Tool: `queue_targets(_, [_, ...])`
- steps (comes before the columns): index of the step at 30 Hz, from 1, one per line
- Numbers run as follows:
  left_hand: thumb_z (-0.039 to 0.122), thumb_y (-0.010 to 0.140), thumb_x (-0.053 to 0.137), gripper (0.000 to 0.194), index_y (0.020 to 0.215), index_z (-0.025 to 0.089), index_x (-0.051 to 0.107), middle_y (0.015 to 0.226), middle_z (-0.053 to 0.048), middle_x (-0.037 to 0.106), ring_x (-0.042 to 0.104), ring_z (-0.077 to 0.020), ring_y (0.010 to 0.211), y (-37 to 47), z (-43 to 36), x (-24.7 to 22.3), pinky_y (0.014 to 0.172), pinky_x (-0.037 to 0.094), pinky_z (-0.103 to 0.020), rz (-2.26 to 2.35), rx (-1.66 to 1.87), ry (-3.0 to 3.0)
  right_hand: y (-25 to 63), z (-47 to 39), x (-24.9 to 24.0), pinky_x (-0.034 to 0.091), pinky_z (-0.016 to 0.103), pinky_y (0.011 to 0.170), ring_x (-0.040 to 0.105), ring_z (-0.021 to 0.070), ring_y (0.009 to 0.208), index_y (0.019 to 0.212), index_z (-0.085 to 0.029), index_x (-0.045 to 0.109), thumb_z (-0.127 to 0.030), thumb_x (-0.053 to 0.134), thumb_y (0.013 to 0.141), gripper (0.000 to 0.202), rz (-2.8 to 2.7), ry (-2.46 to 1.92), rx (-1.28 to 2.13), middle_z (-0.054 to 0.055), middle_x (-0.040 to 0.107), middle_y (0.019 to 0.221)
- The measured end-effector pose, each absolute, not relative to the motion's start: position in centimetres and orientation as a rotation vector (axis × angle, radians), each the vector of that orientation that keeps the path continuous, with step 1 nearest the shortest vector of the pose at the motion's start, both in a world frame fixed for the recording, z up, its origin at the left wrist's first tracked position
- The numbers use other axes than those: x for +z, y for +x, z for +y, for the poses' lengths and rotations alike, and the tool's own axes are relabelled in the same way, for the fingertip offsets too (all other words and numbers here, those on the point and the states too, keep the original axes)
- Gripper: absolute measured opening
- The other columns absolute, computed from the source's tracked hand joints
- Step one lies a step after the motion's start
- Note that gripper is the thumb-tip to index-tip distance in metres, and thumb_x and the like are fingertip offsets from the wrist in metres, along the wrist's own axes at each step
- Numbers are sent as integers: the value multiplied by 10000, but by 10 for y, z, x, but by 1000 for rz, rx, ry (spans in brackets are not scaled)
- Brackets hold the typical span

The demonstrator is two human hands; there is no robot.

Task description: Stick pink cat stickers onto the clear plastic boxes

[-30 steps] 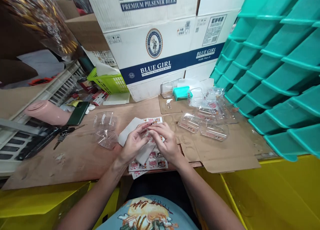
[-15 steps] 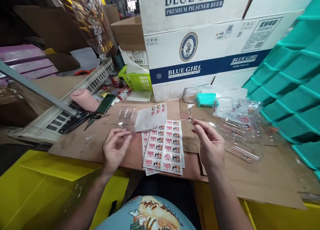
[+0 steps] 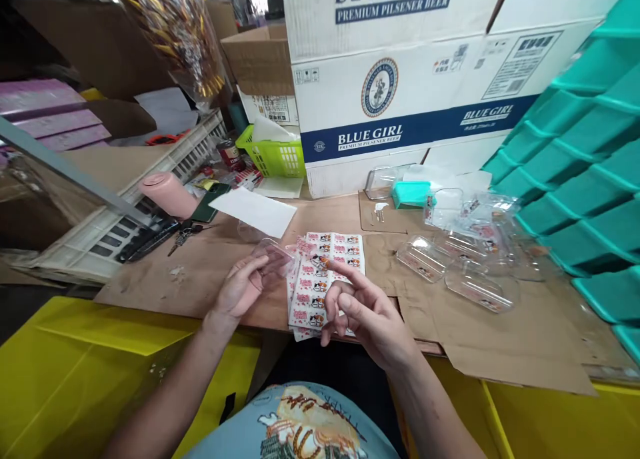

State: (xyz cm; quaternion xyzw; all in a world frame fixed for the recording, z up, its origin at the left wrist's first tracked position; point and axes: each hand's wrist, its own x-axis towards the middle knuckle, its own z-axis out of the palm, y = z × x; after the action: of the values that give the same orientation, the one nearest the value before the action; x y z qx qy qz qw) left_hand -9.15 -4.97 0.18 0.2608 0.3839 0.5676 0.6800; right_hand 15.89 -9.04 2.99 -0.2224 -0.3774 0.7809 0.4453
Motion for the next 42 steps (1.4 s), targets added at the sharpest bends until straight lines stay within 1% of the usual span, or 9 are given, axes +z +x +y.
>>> queue_targets(3, [150,756,741,248,1002,138,718,1029,-89,762,723,-225,960,-60,-65,5,882,568,-350,802,1223,576,158,-101,26,580,359,543,462,75,507,1377,-281,497,-293,622,915,479,-874,-483,2049,-8,590,767])
queue_targets(7, [133,672,813,230,884,136,725,869,-45,774,727,-154,734,-35,-71,3,791,586,-300,838,1204,541,158,-111,18,581,336,507,446,59,491,1367,-268,486,-263,598,930,451,-803,-498,2096,-16,580,763])
queue_targets(10, [138,622,848,235,818,142,719,776,-17,760,709,-137,679,-27,-72,0,782,587,-301,862,1217,538,160,-115,13,588,333,499,433,55,487,1357,-264,484,-265,592,933,438,-747,-506,2099,-24,568,762])
queue_targets(16, [180,666,834,234,881,148,747,892,-45,772,713,-149,792,-19,-73,-1,842,568,-295,849,1166,608,161,-117,5,595,323,495,405,52,480,1366,-261,467,-294,590,934,450,-688,-494,2085,-32,560,736])
queue_targets(21, [202,687,823,247,921,162,756,962,-52,770,713,-189,900,-18,-73,2,919,550,-344,846,1169,640,158,-115,1,592,316,489,386,51,476,1367,-266,465,-322,600,929,462,-668,-528,2095,-37,555,713])
queue_targets(24, [188,697,811,257,947,170,753,1005,-52,765,709,-190,934,-18,-72,2,941,541,-345,817,1169,636,157,-113,0,593,317,487,383,49,471,1353,-263,475,-313,600,927,447,-652,-538,2099,-36,562,710])
queue_targets(29, [172,707,800,241,944,181,756,1035,-47,761,707,-185,948,-19,-72,0,943,543,-342,800,1172,633,156,-112,-2,591,317,486,381,46,466,1343,-256,485,-309,603,924,439,-634,-560,2101,-37,563,703])
queue_targets(38, [168,686,808,254,935,175,758,981,-50,770,715,-178,894,-20,-71,-2,909,551,-325,828,1172,617,153,-111,-3,585,310,474,368,43,457,1349,-263,483,-321,614,918,454,-640,-585,2097,-42,560,693])
queue_targets(42, [170,711,790,228,936,183,762,1006,-49,768,712,-179,927,-22,-71,-3,911,549,-314,810,1180,641,152,-109,-7,590,314,473,372,45,452,1346,-275,478,-314,612,921,447,-635,-585,2099,-45,565,692])
